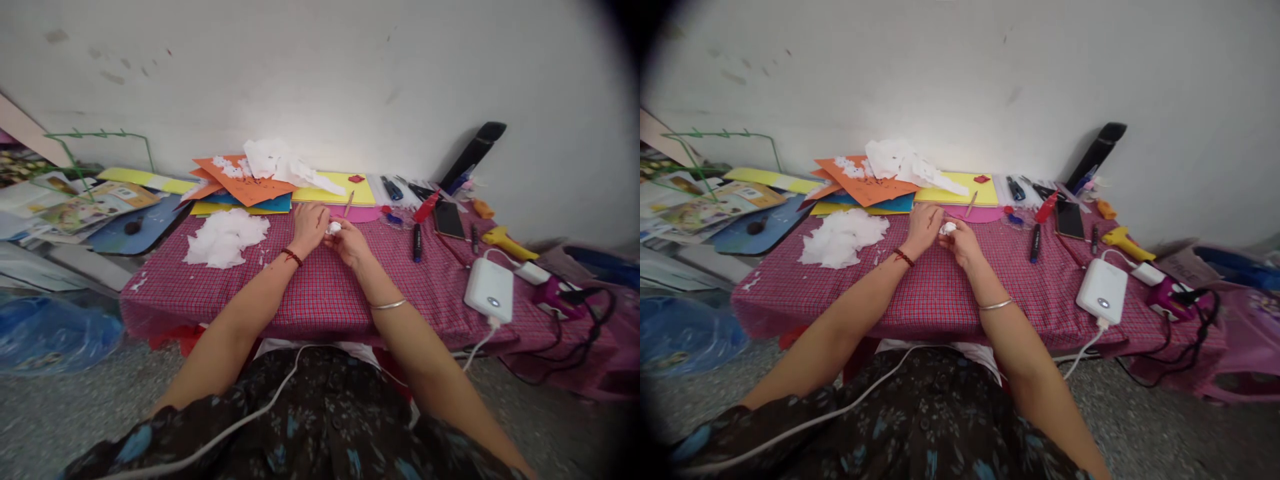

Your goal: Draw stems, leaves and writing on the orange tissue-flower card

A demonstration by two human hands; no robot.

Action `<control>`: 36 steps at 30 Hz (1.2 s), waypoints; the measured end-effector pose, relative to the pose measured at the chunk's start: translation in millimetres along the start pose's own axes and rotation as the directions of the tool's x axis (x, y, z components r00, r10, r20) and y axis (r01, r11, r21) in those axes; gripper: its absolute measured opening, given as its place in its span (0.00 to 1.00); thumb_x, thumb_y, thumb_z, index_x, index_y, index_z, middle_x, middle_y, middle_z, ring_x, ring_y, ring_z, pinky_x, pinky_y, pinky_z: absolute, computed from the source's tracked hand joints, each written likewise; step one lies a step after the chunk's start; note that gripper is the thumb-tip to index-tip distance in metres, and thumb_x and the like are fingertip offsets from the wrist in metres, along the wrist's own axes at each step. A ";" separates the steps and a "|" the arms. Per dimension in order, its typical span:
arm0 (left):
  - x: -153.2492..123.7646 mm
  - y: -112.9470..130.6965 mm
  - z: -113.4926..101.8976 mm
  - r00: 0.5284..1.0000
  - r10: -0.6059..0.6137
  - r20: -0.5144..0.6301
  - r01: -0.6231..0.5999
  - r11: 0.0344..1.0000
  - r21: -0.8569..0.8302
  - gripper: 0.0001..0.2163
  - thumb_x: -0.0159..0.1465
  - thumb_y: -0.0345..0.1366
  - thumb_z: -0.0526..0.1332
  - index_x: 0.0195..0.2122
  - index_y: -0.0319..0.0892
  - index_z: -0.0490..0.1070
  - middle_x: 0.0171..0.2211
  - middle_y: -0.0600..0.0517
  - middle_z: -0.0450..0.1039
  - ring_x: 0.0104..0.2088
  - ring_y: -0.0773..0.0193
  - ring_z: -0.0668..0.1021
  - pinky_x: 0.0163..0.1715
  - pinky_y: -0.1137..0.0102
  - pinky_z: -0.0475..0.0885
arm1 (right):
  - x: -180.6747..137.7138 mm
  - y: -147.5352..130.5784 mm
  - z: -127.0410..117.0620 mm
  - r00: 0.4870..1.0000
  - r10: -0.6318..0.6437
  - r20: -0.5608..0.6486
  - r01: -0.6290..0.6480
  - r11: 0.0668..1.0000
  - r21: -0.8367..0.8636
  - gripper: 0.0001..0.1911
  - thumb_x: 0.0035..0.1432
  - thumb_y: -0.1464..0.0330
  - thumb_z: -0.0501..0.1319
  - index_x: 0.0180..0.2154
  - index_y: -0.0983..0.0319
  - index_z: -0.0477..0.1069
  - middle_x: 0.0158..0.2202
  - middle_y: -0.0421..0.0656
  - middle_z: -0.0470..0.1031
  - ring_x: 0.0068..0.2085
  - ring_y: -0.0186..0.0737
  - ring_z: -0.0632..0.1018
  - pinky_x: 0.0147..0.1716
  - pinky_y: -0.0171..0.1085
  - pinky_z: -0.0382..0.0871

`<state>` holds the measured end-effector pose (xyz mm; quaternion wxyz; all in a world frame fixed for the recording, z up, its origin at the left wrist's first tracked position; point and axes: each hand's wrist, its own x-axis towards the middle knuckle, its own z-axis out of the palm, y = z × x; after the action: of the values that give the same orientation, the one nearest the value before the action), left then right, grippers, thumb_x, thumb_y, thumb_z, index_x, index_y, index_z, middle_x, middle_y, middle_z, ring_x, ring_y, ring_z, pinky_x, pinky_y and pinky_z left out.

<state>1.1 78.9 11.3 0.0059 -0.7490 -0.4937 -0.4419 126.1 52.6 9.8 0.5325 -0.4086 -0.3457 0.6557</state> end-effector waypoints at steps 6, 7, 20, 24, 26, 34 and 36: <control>-4.1 12.0 2.7 0.995 0.070 0.076 -0.068 0.997 -0.028 0.10 0.68 0.36 0.56 0.41 0.40 0.76 0.43 0.45 0.78 0.47 0.55 0.76 0.52 0.59 0.68 | 2.1 4.4 0.0 0.998 -0.057 -0.004 0.056 0.998 -0.036 0.07 0.52 0.73 0.60 0.36 0.58 0.71 0.25 0.33 0.74 0.23 0.30 0.73 0.24 0.30 0.69; -4.7 12.9 3.4 0.992 0.080 0.094 -0.077 0.997 -0.031 0.10 0.67 0.35 0.55 0.41 0.40 0.76 0.42 0.45 0.78 0.45 0.55 0.76 0.50 0.59 0.69 | 2.1 4.8 0.2 0.998 -0.067 -0.013 0.067 0.997 -0.035 0.05 0.53 0.70 0.61 0.35 0.58 0.70 0.25 0.34 0.74 0.23 0.30 0.73 0.24 0.30 0.68; -6.5 9.5 7.9 0.984 -0.065 0.168 0.099 0.974 -0.202 0.13 0.68 0.35 0.57 0.50 0.38 0.74 0.43 0.44 0.79 0.43 0.56 0.79 0.46 0.63 0.73 | 6.3 2.4 -4.8 0.984 -0.141 -0.110 0.136 0.989 -0.049 0.02 0.56 0.71 0.60 0.32 0.59 0.67 0.21 0.32 0.72 0.20 0.29 0.71 0.22 0.31 0.67; -3.9 4.1 12.4 0.974 -0.166 0.155 0.210 0.918 -0.337 0.10 0.69 0.33 0.54 0.39 0.40 0.76 0.37 0.49 0.79 0.38 0.62 0.78 0.41 0.68 0.72 | 3.9 -0.4 -3.4 0.988 -0.131 -0.084 0.125 0.989 -0.079 0.02 0.55 0.71 0.59 0.33 0.60 0.68 0.23 0.33 0.73 0.20 0.28 0.72 0.22 0.30 0.68; -1.4 0.4 12.6 0.967 -0.201 0.154 0.244 0.898 -0.366 0.10 0.67 0.33 0.55 0.33 0.41 0.74 0.33 0.51 0.78 0.34 0.63 0.76 0.39 0.69 0.70 | 2.2 -4.1 -4.2 0.990 -0.124 -0.072 0.116 0.988 -0.100 0.02 0.55 0.71 0.60 0.34 0.60 0.69 0.23 0.33 0.73 0.20 0.27 0.71 0.21 0.30 0.67; 4.7 -20.1 11.2 0.925 -0.348 0.154 0.380 0.821 -0.427 0.10 0.64 0.34 0.56 0.26 0.40 0.71 0.25 0.53 0.72 0.28 0.65 0.72 0.31 0.71 0.65 | -8.9 -10.4 -12.1 0.896 -0.100 0.432 0.381 0.673 -0.634 0.11 0.56 0.61 0.64 0.33 0.62 0.70 0.28 0.39 0.75 0.26 0.32 0.73 0.27 0.33 0.67; 5.2 -25.1 11.9 0.914 -0.374 0.157 0.403 0.794 -0.455 0.10 0.64 0.35 0.56 0.26 0.41 0.71 0.25 0.53 0.72 0.28 0.65 0.72 0.29 0.72 0.64 | -13.0 -4.0 -8.2 0.854 -0.035 0.520 0.470 0.480 -0.740 0.13 0.55 0.60 0.66 0.36 0.63 0.72 0.32 0.43 0.78 0.31 0.37 0.76 0.32 0.35 0.68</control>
<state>-9.2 100.9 -3.2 -0.2843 -0.6222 -0.5121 -0.5194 136.5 40.8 12.0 0.2659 -0.3993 -0.7875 0.3870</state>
